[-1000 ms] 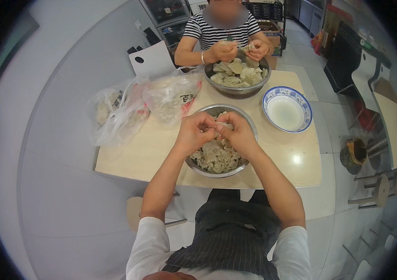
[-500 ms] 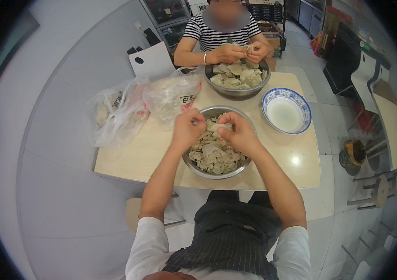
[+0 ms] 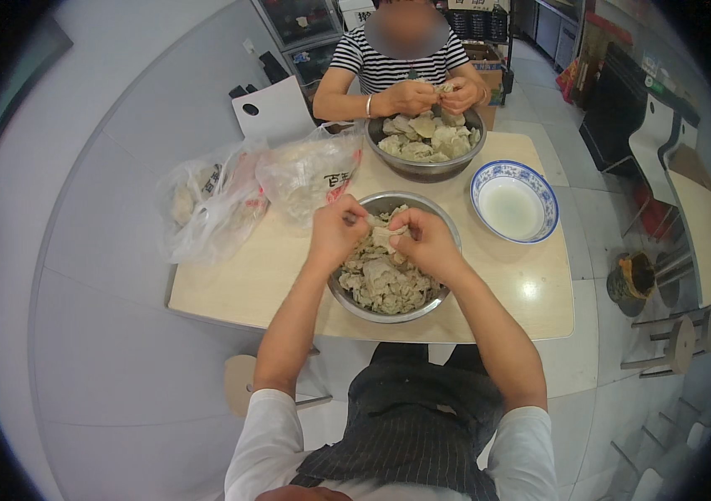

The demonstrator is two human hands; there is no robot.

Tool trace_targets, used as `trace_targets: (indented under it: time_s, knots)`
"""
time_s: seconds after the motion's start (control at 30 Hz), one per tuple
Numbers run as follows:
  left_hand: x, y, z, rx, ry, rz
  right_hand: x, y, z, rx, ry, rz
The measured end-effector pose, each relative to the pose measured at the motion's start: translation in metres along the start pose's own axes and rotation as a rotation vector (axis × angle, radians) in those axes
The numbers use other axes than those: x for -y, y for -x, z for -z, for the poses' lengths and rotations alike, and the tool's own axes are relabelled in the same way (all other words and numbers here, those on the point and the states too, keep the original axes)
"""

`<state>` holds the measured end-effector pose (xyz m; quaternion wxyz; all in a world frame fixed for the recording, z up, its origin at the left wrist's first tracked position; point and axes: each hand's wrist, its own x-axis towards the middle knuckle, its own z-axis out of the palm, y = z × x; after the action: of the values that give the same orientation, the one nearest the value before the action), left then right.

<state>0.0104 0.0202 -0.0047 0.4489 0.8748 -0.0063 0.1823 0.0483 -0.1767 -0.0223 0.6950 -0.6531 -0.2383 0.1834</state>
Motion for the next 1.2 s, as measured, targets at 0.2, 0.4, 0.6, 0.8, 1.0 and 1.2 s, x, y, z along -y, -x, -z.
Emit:
trace_targets:
  time_s: [0.2,0.4,0.6,0.8,1.0,1.2]
  knots:
    - [-0.019,0.004,0.012,0.382,0.416,0.121,0.006,-0.001,0.002,-0.017,0.132,0.009]
    - [0.023,-0.003,-0.001,0.068,0.177,0.049,0.006,-0.001,-0.002,-0.05,0.056,0.027]
    - [0.0,0.002,0.0,0.25,0.545,0.212,0.001,-0.005,0.001,-0.116,0.217,0.121]
    - [-0.032,0.013,0.012,0.422,0.531,0.315,0.028,-0.001,0.001,-0.145,0.362,0.036]
    - [-0.02,0.006,0.001,0.231,0.348,-0.052,0.007,-0.006,0.009,-0.084,0.113,0.094]
    - [-0.002,0.002,-0.002,0.134,0.043,0.003,0.014,-0.005,0.008,-0.005,0.071,-0.077]
